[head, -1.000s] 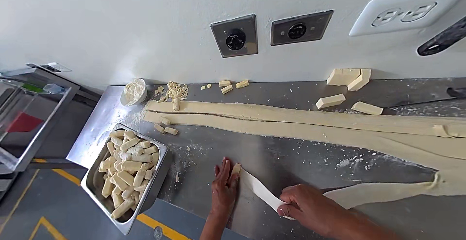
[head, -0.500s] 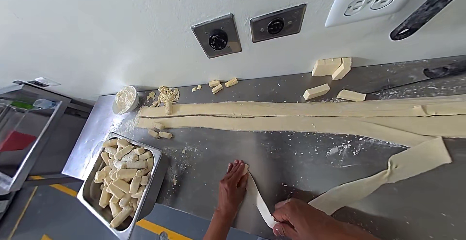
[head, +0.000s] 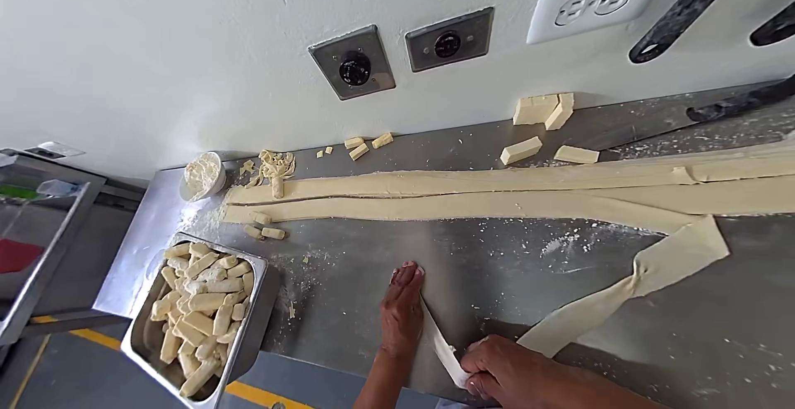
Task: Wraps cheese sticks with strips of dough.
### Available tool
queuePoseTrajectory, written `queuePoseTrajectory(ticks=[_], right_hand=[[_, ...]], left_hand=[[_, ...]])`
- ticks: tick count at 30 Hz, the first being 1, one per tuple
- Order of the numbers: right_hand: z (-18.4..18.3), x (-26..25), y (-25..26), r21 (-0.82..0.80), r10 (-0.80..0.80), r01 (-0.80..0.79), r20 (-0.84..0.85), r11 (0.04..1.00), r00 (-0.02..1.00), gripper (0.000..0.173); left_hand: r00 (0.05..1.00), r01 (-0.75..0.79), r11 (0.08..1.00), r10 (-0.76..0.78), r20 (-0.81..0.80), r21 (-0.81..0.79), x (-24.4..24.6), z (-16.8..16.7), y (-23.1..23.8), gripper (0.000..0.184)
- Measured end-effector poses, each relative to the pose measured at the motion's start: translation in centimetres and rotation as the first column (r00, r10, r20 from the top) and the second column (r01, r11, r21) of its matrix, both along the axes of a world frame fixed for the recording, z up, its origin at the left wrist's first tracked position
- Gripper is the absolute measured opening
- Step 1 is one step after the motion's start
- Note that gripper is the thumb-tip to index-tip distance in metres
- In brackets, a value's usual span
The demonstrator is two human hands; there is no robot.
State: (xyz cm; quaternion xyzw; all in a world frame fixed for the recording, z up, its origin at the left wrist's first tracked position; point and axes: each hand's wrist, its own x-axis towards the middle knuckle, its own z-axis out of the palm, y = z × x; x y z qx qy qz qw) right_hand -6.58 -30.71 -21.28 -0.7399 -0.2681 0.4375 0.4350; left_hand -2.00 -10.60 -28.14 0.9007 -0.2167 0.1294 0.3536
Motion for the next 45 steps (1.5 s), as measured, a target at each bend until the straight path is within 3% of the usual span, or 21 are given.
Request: queuePoseTrajectory(ticks=[2, 4, 8, 13, 16, 19, 24, 26, 28, 31, 33, 37, 42, 45], right_hand=[[-0.1, 0.2, -0.2, -0.002, -0.027, 0.027, -0.033, 1.000, 0.999, 0.031], [0.1, 0.2, -0.3, -0.019, -0.049, 0.047, -0.107, 0.999, 0.993, 0.031], [0.1, 0.2, -0.2, -0.034, -0.150, 0.147, -0.241, 0.989, 0.959, 0.034], [-1.1, 0.0, -0.2, -0.084, -0.344, 0.334, -0.312, 0.939, 0.886, 0.036], [-1.3, 0.4, 0.0, -0.111, -0.379, 0.364, -0.360, 0.925, 0.852, 0.033], [-1.4, 0.5, 0.2, -0.099, -0.389, 0.391, -0.473, 0.915, 0.790, 0.027], [-1.6, 0.6, 0.4, -0.131, -0.464, 0.496, -0.613, 0.858, 0.640, 0.025], [-1.6, 1.0, 0.6, -0.143, -0.500, 0.538, -0.614, 0.831, 0.610, 0.025], [-1.5, 1.4, 0.4, -0.158, -0.512, 0.537, -0.600, 0.829, 0.614, 0.024], [-1.4, 1.7, 0.3, -0.171, -0.495, 0.502, -0.595, 0.848, 0.633, 0.029], [-1.4, 1.8, 0.3, -0.167, -0.494, 0.501, -0.589, 0.849, 0.639, 0.029], [-1.0, 2.2, 0.3, -0.185, -0.495, 0.475, -0.532, 0.860, 0.687, 0.030], [-0.6, 2.7, 0.0, -0.223, -0.526, 0.479, -0.441, 0.849, 0.727, 0.033], [-0.8, 2.6, 0.0, -0.226, -0.538, 0.490, -0.424, 0.842, 0.728, 0.033]], left_hand=[[0.994, 0.102, 0.993, -0.103, 0.026, 0.064, -0.8, -0.2, 0.0, 0.029], [0.988, 0.151, 0.988, -0.150, -0.044, 0.025, -1.3, 0.4, 0.4, 0.032], [0.994, 0.052, 0.998, -0.055, -0.098, -0.030, -1.0, 0.2, 0.7, 0.040], [0.997, 0.077, 0.996, -0.075, -0.035, 0.041, -1.6, -0.1, 0.0, 0.031], [0.984, 0.148, 0.988, -0.144, -0.101, 0.035, -2.2, 0.6, 0.3, 0.036], [0.991, 0.073, 0.997, -0.068, -0.111, 0.040, -2.1, 0.3, 0.4, 0.042], [0.998, 0.069, 0.997, -0.069, -0.007, -0.042, -2.1, 0.2, -0.9, 0.025], [0.992, 0.118, 0.993, -0.118, 0.040, 0.012, -2.2, 0.0, -0.8, 0.027], [0.987, 0.157, 0.988, -0.157, -0.025, 0.008, -2.6, 0.3, -0.5, 0.028], [0.992, 0.046, 0.998, -0.051, -0.119, -0.041, -2.0, 0.4, 0.4, 0.032], [0.988, 0.087, 0.996, -0.088, -0.125, -0.017, -1.8, -0.1, 0.2, 0.039], [0.994, 0.053, 0.997, -0.058, -0.091, -0.061, -1.5, 0.0, -0.1, 0.025], [0.983, 0.138, 0.989, -0.145, -0.114, -0.060, -1.8, 0.5, 0.6, 0.028], [0.979, 0.133, 0.991, -0.135, -0.153, -0.023, -2.1, 0.4, 0.0, 0.042]])
